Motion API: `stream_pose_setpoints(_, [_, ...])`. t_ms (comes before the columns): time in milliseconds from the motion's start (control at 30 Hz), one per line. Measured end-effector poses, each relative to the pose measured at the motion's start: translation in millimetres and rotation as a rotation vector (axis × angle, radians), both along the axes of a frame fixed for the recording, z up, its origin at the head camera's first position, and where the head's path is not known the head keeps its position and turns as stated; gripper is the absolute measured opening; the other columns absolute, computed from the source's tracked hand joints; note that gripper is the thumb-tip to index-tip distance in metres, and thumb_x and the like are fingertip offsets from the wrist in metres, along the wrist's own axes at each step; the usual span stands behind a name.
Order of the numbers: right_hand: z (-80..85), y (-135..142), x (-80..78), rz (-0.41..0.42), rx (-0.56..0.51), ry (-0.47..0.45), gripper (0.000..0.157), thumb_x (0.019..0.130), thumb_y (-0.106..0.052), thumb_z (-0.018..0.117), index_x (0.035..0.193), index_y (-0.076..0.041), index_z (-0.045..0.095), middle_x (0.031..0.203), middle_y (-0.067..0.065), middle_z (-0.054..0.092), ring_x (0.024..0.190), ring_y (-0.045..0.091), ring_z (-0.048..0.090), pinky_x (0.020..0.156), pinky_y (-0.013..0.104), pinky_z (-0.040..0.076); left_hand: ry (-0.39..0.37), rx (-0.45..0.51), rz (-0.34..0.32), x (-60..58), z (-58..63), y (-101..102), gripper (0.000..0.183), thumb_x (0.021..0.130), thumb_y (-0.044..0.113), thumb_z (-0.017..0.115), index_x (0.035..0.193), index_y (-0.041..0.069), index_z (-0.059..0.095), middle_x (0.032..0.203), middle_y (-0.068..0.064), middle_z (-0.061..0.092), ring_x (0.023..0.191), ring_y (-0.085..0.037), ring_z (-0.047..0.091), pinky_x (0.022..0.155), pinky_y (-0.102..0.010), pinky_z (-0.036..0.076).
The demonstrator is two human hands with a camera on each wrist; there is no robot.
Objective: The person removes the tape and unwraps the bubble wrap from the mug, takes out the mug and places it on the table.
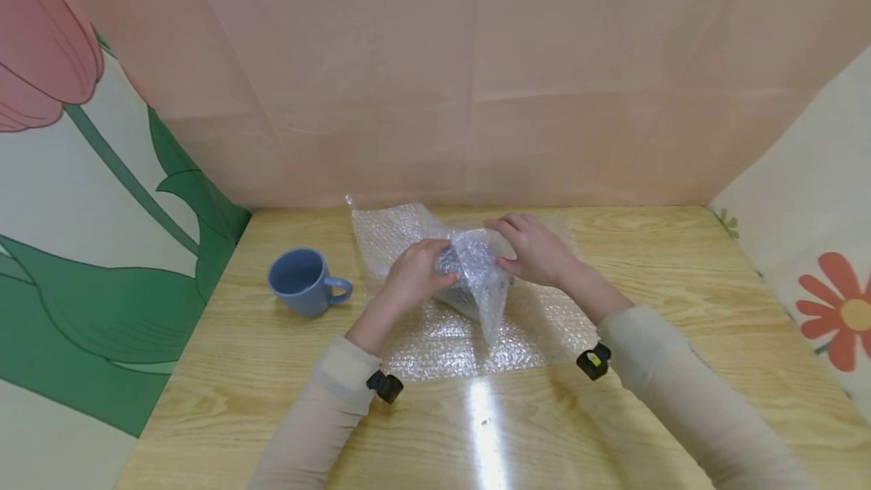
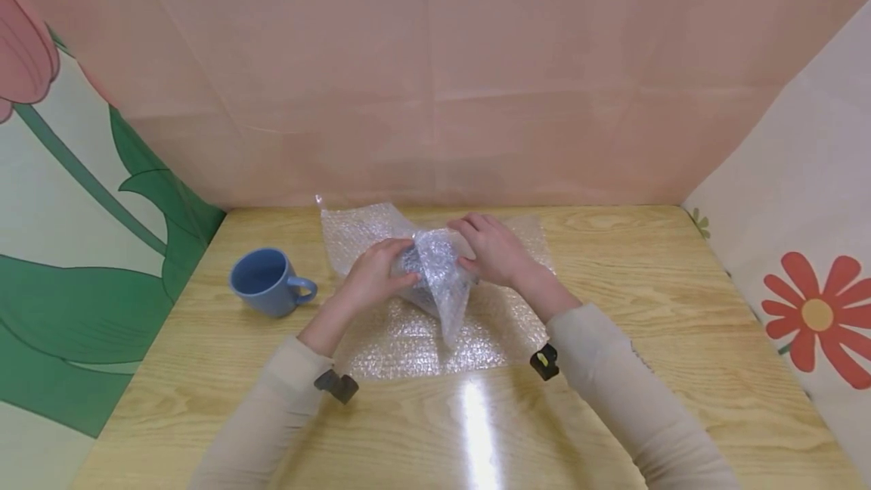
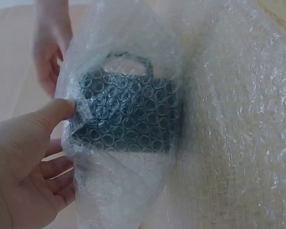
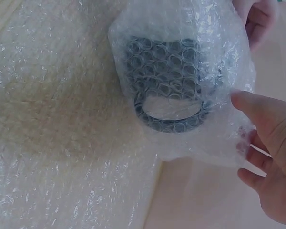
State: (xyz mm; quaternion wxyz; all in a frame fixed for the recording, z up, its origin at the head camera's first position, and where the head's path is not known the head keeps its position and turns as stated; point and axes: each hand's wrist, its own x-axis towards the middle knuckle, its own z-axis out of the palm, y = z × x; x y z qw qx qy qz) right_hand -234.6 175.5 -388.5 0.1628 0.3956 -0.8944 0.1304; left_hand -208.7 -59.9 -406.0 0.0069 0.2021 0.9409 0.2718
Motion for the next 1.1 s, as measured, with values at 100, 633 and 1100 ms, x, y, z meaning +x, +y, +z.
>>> stream_pose_setpoints(100, [0.4,-0.5,0.6,0.004,-0.004,0.003,0.052,0.074,-0.018,0.075,0.118,0.001,0.055,0.107,0.017,0.059,0.098,0.034,0.057,0.088,0.047,0.047,-0.001,0.0,-0.001,0.5,0.3,0.0,0.066,0.079,0.036,0.07,0.134,0.009,0.045,0.135,-0.009,0.048,0.124,-0.025,0.045,0.105,-0.039,0.037])
stream_pose_setpoints(633, [0.3,-4.2,-1.0,0.061,-0.059,0.101,0.01,0.075,0.002,0.065,0.079,-0.006,0.061,0.076,0.005,0.06,0.067,0.021,0.057,0.061,0.034,0.05,-0.012,0.009,0.011,0.8,1.1,0.3,0.065,0.079,0.035,0.07,0.134,0.01,0.045,0.136,-0.009,0.048,0.124,-0.025,0.045,0.105,-0.04,0.036])
stream_pose_setpoints(1100, [2.3,2.2,1.2,0.039,-0.026,0.084,0.009,0.077,-0.001,0.066,0.08,-0.008,0.063,0.078,0.004,0.062,0.069,0.019,0.059,0.057,0.032,0.051,0.001,0.013,0.013,0.1,-1.3,0.2,0.065,0.079,0.035,0.071,0.134,0.011,0.046,0.136,-0.008,0.048,0.124,-0.025,0.045,0.105,-0.039,0.037])
